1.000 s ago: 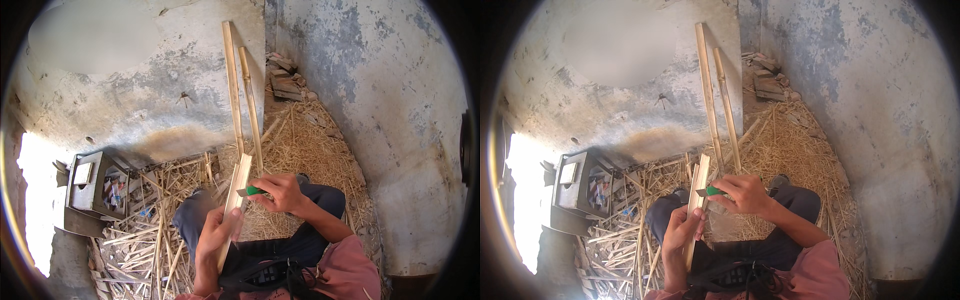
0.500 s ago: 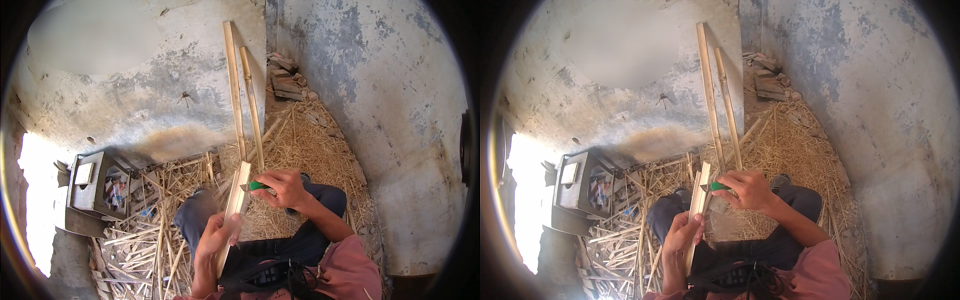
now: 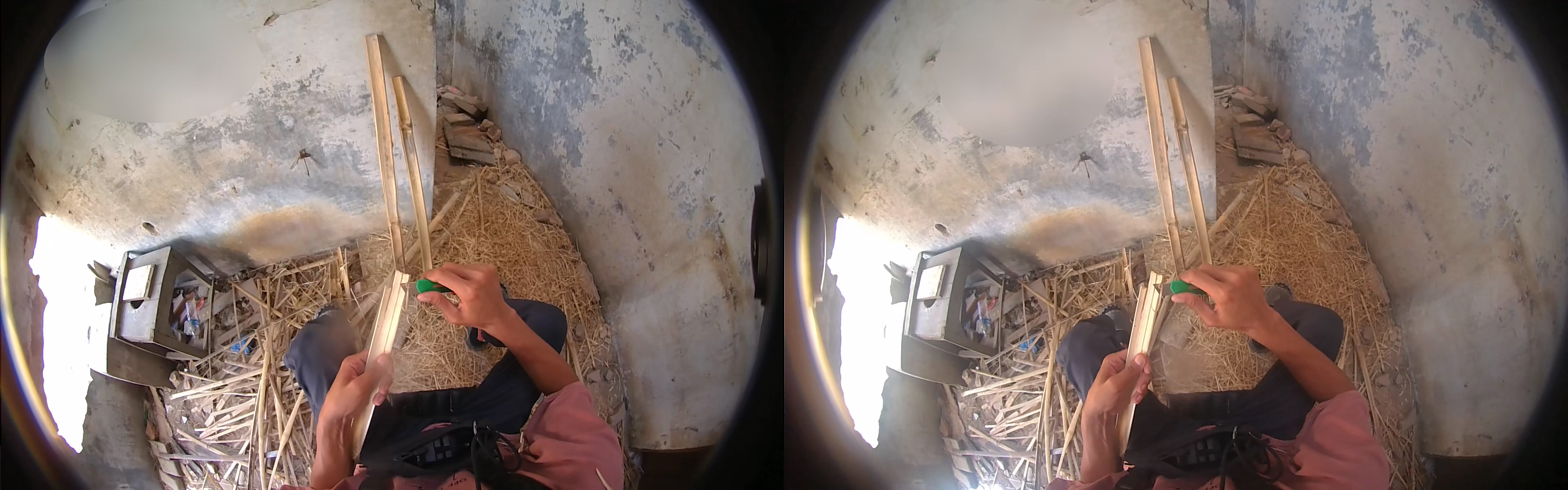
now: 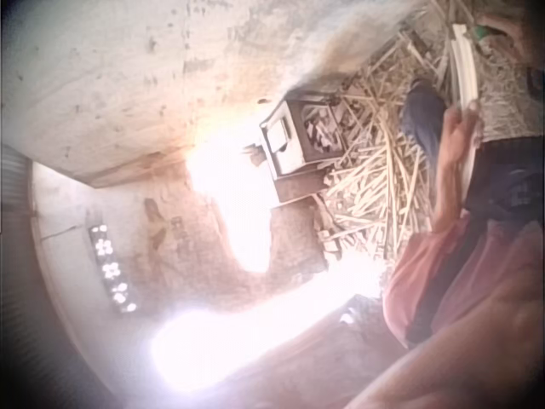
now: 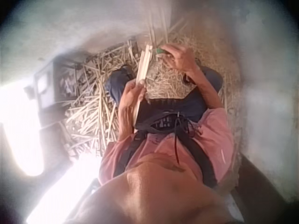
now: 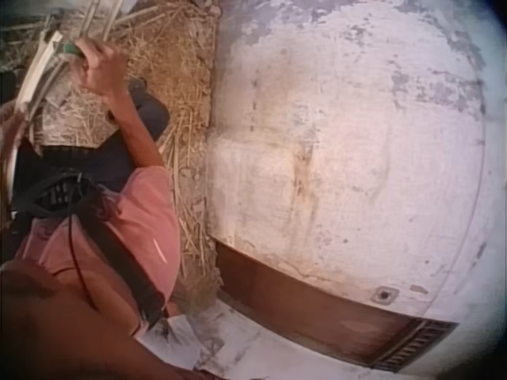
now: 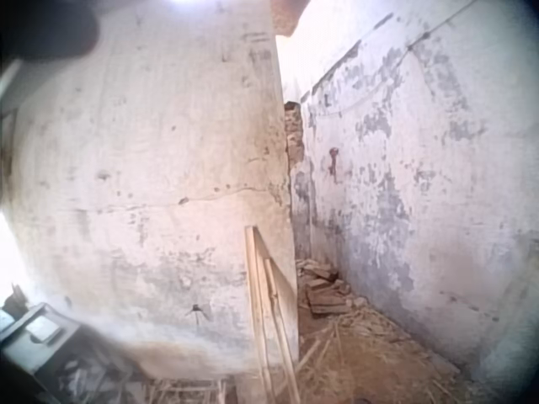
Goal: The person carves bamboo with a utility knife. They peel strips from a bamboo pole while sitting among wood shavings.
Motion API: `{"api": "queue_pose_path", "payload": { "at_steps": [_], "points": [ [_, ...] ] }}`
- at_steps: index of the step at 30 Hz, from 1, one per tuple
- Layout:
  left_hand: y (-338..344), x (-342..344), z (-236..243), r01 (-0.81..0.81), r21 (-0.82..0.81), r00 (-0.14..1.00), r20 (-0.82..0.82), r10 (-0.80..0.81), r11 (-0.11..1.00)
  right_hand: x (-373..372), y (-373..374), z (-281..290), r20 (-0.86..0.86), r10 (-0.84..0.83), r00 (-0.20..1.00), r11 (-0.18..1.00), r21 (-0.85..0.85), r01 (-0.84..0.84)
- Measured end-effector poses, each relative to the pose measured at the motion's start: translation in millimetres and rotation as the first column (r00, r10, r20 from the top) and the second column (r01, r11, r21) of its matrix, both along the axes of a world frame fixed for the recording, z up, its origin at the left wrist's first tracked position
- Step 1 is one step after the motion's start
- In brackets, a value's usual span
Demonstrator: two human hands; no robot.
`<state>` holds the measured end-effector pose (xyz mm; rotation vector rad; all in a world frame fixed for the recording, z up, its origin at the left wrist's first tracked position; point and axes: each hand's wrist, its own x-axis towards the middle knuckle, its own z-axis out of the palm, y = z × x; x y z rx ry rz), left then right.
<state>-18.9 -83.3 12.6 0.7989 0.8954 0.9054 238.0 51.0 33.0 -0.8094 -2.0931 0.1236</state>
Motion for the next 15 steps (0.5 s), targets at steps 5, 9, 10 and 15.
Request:
{"api": "queue_pose_path", "payload": {
  "at_steps": [5, 9, 10, 15],
  "points": [
    [0, 0, 1, -0.045, 0.003, 0.998, -0.053, 0.045, 0.999, -4, -1, 0, 0.005, -0.021, 1.000, 0.999, -0.026, 0.021],
    [-1, -3, -5, -0.042, 0.000, 0.999, -0.020, 0.042, 0.999, -5, -1, -3, 0.017, -0.025, 1.000, 0.999, -0.025, 0.025],
    [-1, -4, -8, -0.046, 0.003, 0.999, -0.002, 0.046, 0.999, -5, 0, -4, 0.019, -0.029, 0.999, 0.999, -0.019, 0.029],
    [-40, -14, -19, 0.250, -0.099, 0.957, -0.123, -0.261, 0.963, 79, 55, 22, -0.202, -0.565, 0.800, 0.816, -0.284, 0.504]
  ]
}}
